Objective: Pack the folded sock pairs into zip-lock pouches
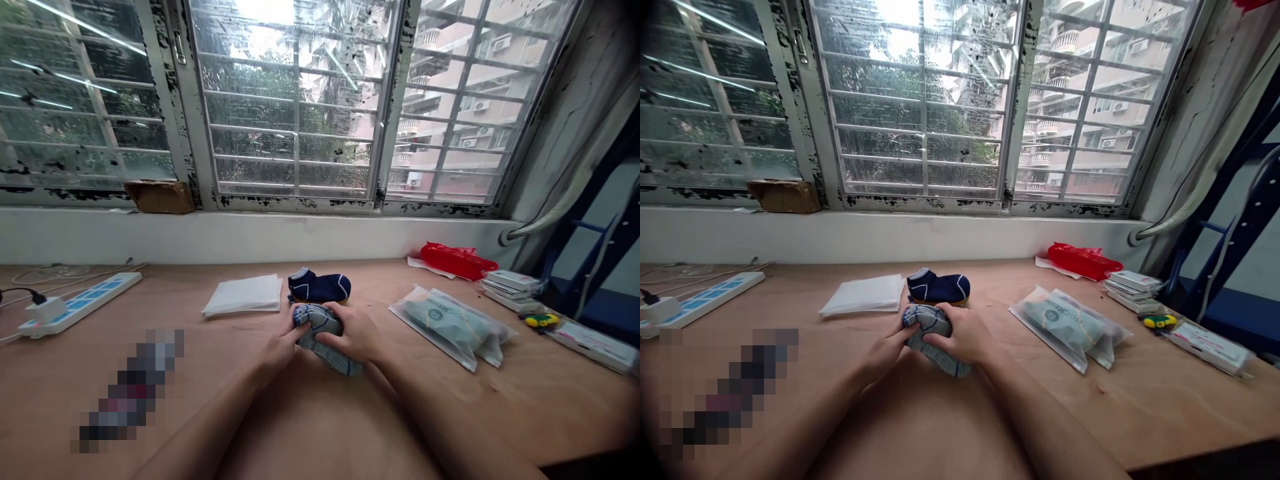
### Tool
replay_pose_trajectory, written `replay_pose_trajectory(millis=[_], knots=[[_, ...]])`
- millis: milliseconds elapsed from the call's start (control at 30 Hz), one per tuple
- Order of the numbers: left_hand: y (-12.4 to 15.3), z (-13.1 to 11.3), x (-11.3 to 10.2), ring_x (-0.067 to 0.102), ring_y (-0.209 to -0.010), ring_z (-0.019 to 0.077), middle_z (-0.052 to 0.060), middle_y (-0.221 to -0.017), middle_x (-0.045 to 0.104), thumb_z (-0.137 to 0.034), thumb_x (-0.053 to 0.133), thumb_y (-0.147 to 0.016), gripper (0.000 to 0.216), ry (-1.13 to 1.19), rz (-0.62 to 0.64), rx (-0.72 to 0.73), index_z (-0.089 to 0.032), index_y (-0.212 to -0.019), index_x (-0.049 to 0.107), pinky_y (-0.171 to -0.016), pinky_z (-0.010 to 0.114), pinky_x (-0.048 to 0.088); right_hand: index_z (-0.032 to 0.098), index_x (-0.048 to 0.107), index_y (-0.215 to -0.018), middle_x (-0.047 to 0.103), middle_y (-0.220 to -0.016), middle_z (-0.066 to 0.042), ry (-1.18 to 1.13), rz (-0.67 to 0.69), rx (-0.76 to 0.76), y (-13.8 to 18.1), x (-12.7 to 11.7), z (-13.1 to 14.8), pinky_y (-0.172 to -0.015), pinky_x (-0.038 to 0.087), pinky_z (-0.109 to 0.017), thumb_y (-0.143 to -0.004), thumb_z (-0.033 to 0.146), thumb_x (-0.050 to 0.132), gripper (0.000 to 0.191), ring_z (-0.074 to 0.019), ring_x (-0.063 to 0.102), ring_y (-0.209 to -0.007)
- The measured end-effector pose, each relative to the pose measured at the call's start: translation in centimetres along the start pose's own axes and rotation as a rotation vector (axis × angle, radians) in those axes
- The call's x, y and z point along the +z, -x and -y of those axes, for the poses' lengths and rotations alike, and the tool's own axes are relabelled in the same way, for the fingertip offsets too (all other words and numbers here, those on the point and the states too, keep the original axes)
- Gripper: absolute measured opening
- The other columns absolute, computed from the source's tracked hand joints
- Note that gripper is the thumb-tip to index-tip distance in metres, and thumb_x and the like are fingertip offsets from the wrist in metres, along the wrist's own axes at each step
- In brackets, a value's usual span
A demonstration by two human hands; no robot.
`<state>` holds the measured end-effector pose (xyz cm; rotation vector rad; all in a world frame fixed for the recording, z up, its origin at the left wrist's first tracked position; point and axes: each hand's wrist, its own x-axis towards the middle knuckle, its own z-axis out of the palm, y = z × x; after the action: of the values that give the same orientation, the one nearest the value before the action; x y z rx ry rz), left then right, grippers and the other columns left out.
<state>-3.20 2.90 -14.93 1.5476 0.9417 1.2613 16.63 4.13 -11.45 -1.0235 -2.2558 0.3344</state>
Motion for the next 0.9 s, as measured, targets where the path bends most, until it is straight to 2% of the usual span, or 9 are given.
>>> replay_pose_trajectory(millis=[133,200,267,333,433,567,667,733,900], knots=[[0.0,-1.0,-0.9,0.059,-0.1,0.0226,0.005,-0.108,0.062,-0.043,0.056,-0.086,0.035,-0.151,0.14,0.077,-0.024,-0.116,0.053,-0.09,0.035,0.048,0.023,0.066,-0.103,0.072,-0.092,-0.003,-0.023,0.045,-0.008,0.0,-0.1,0.0,-0.068,0.042,-0.027,-0.088,0.038,0.059,0.022,-0.0186,0.064,-0.079],[-0.4,-0.7,-2.8,0.061,-0.094,0.0223,0.006,-0.106,0.063,-0.043,0.058,-0.083,0.038,-0.321,0.113,0.103,-0.023,-0.115,0.053,-0.086,0.035,0.049,0.021,0.066,-0.091,0.071,-0.082,-0.002,-0.023,0.067,0.028,0.0,-0.1,-0.6,-0.063,0.039,-0.025,-0.089,0.036,0.057,0.018,-0.0159,0.06,-0.071],[-0.9,-0.3,-5.3,0.059,-0.1,0.0251,0.008,-0.104,0.064,-0.043,0.057,-0.083,0.029,-0.633,-0.067,0.139,-0.021,-0.103,0.06,-0.093,0.039,0.045,0.02,0.065,-0.086,0.069,-0.078,-0.001,-0.031,0.066,0.062,0.0,-0.1,-1.5,-0.061,0.037,-0.024,-0.089,0.035,0.057,0.018,-0.014,0.057,-0.067],[-1.2,0.3,-7.9,0.055,-0.108,0.0295,0.011,-0.107,0.063,-0.042,0.057,-0.082,0.026,-0.976,-0.291,0.09,-0.02,-0.092,0.064,-0.099,0.043,0.041,0.02,0.065,-0.084,0.067,-0.076,0.0,-0.047,0.063,0.094,0.0,-0.2,-2.4,-0.06,0.035,-0.024,-0.088,0.036,0.056,0.019,-0.0133,0.056,-0.066],[-1.1,1.0,-10.6,0.047,-0.122,0.035,0.016,-0.127,0.056,-0.041,0.057,-0.079,0.036,-1.33,-0.454,-0.102,-0.017,-0.105,0.066,-0.101,0.049,0.039,0.019,0.065,-0.083,0.067,-0.076,0.0,-0.073,0.068,0.131,0.0,0.0,-3.4,-0.059,0.035,-0.024,-0.087,0.037,0.057,0.02,-0.0133,0.055,-0.067],[-1.1,2.0,-11.6,0.029,-0.14,0.0369,0.018,-0.149,0.04,-0.047,0.053,-0.082,0.06,-1.534,-0.338,-0.265,-0.011,-0.129,0.057,-0.109,0.055,0.029,0.019,0.064,-0.083,0.065,-0.075,0.001,-0.082,0.082,0.124,0.0,0.5,-3.6,-0.059,0.034,-0.024,-0.086,0.037,0.059,0.019,-0.0127,0.053,-0.066],[-1.3,2.2,-11.5,0.025,-0.142,0.037,0.018,-0.15,0.04,-0.047,0.049,-0.086,0.063,-1.554,-0.286,-0.292,-0.008,-0.134,0.053,-0.111,0.058,0.023,0.02,0.062,-0.079,0.062,-0.07,0.002,-0.063,0.094,0.107,0.1,0.6,-3.3,-0.056,0.032,-0.024,-0.086,0.037,0.058,0.019,-0.0118,0.051,-0.062],[-1.3,1.7,-11.4,0.029,-0.14,0.036,0.018,-0.146,0.046,-0.04,0.049,-0.086,0.058,-1.558,-0.353,-0.195,-0.008,-0.135,0.052,-0.111,0.058,0.022,0.02,0.06,-0.078,0.061,-0.068,0.003,-0.048,0.092,0.088,0.2,0.6,-3.1,-0.056,0.032,-0.024,-0.087,0.037,0.057,0.02,-0.0113,0.05,-0.061],[-0.8,-0.9,-11.5,0.042,-0.132,0.0311,0.017,-0.136,0.055,-0.022,0.045,-0.09,0.045,-1.532,-0.701,0.312,-0.01,-0.133,0.054,-0.113,0.05,0.019,0.02,0.061,-0.079,0.063,-0.074,0.001,0.011,0.053,0.003,0.3,0.3,-2.6,-0.06,0.037,-0.025,-0.09,0.036,0.056,0.021,-0.0133,0.054,-0.066]])
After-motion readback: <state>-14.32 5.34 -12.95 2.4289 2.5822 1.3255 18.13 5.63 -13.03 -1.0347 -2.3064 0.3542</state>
